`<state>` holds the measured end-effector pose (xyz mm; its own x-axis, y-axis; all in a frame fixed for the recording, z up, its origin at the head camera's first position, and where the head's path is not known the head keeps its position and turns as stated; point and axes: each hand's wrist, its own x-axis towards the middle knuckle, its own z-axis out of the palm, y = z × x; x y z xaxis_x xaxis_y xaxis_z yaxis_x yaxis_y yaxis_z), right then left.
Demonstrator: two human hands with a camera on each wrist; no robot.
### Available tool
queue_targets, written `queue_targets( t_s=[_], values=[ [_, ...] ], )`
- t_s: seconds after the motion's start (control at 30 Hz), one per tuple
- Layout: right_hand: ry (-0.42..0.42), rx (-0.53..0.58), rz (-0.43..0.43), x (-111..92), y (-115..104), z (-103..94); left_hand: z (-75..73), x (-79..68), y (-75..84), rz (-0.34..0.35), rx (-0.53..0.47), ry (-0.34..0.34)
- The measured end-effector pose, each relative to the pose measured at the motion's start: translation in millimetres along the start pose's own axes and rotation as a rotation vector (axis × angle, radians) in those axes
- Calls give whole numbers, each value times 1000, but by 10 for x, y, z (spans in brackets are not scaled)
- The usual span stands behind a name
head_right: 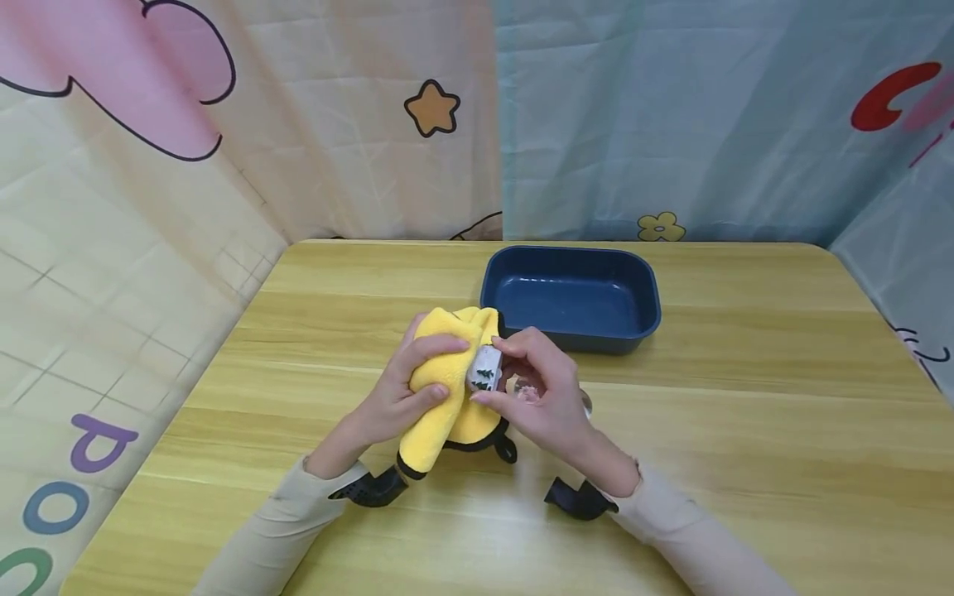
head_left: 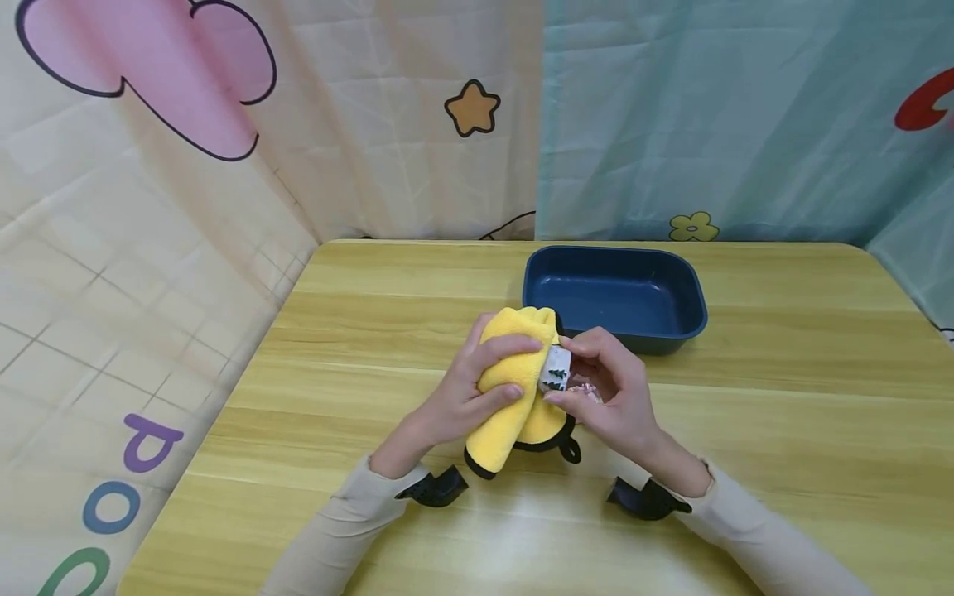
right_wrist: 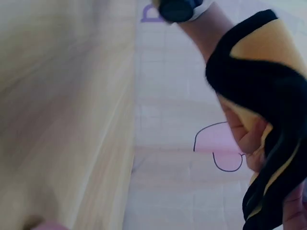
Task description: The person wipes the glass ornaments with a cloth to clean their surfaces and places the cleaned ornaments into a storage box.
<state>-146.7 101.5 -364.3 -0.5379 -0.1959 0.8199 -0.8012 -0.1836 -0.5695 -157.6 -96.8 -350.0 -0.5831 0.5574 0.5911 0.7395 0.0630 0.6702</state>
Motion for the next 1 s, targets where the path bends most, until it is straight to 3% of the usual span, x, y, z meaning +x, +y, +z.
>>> queue_targets(
  t_s=[0.1,0.23,0.33,0.5,0.77,1.0],
  values=[
    [-14,-88,-175,16,42,-27,7,16,4,37,-22,-1],
    [-12,-294,-358,49,81,-73,13,35,7,71,-39,1],
    [-16,-403,-450,80,105,-105,15,47,6,82,-52,1],
    [-69,-446,-551,152,132,-137,11,61,-9,68,-62,-2],
    [-113,-534,-634,209,165,-148,-4,66,-72,7,-81,-10],
    [-109,-518,-583,103,202,-122,30,-25,-90,-30,-24,1]
  ],
)
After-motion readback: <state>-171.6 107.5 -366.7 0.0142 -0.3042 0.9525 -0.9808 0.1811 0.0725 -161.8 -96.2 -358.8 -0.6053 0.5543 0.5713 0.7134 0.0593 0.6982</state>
